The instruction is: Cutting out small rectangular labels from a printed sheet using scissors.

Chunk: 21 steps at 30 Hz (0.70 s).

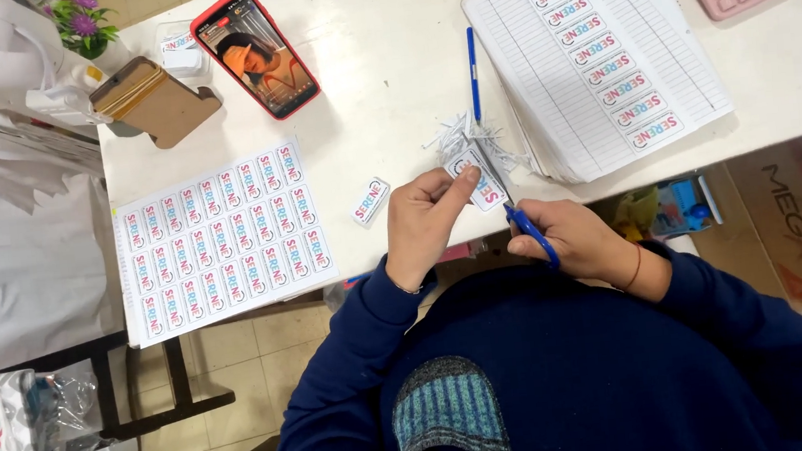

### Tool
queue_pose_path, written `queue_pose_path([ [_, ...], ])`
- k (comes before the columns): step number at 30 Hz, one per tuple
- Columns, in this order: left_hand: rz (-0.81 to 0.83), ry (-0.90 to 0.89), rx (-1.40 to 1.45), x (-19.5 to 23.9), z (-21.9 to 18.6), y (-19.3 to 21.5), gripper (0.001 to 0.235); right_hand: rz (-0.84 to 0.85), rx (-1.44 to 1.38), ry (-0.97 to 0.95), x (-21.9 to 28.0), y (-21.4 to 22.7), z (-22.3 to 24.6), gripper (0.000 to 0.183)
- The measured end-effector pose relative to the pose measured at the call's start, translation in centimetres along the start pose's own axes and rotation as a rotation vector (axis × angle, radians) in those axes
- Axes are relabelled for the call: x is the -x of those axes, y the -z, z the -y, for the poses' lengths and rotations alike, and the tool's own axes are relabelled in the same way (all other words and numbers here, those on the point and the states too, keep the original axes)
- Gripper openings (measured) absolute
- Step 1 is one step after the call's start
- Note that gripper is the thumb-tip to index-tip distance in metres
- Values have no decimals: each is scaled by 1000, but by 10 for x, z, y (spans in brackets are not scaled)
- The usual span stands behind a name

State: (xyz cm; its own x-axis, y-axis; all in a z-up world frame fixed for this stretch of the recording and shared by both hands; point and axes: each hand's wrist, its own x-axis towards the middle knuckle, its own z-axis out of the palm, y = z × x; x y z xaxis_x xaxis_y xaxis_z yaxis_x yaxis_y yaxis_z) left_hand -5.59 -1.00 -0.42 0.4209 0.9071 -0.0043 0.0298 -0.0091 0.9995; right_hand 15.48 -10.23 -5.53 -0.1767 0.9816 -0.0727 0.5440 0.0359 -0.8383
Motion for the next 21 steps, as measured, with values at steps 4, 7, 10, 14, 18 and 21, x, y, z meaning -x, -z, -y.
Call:
queue_pose_path([
  [4,32,2,32,4,6,9,33,-34,7,-5,3,-14,1,56],
  [7,47,5,-2,5,7,12,34,-78,57,-5,8,-19,3,56],
  [10,75,-6,48,5,7,12,32,-81,36,-53,12,-19,12,56],
  [14,86,-6,27,5,7,12,33,-95,26,-98,15,-21,14,56],
  [18,88,0,-19,4,9,12,36,-107,32,-105,18,-23,10,55],
  [21,90,-5,-6,2,6,12,35,-125,61,-90,17,-23,8,54],
])
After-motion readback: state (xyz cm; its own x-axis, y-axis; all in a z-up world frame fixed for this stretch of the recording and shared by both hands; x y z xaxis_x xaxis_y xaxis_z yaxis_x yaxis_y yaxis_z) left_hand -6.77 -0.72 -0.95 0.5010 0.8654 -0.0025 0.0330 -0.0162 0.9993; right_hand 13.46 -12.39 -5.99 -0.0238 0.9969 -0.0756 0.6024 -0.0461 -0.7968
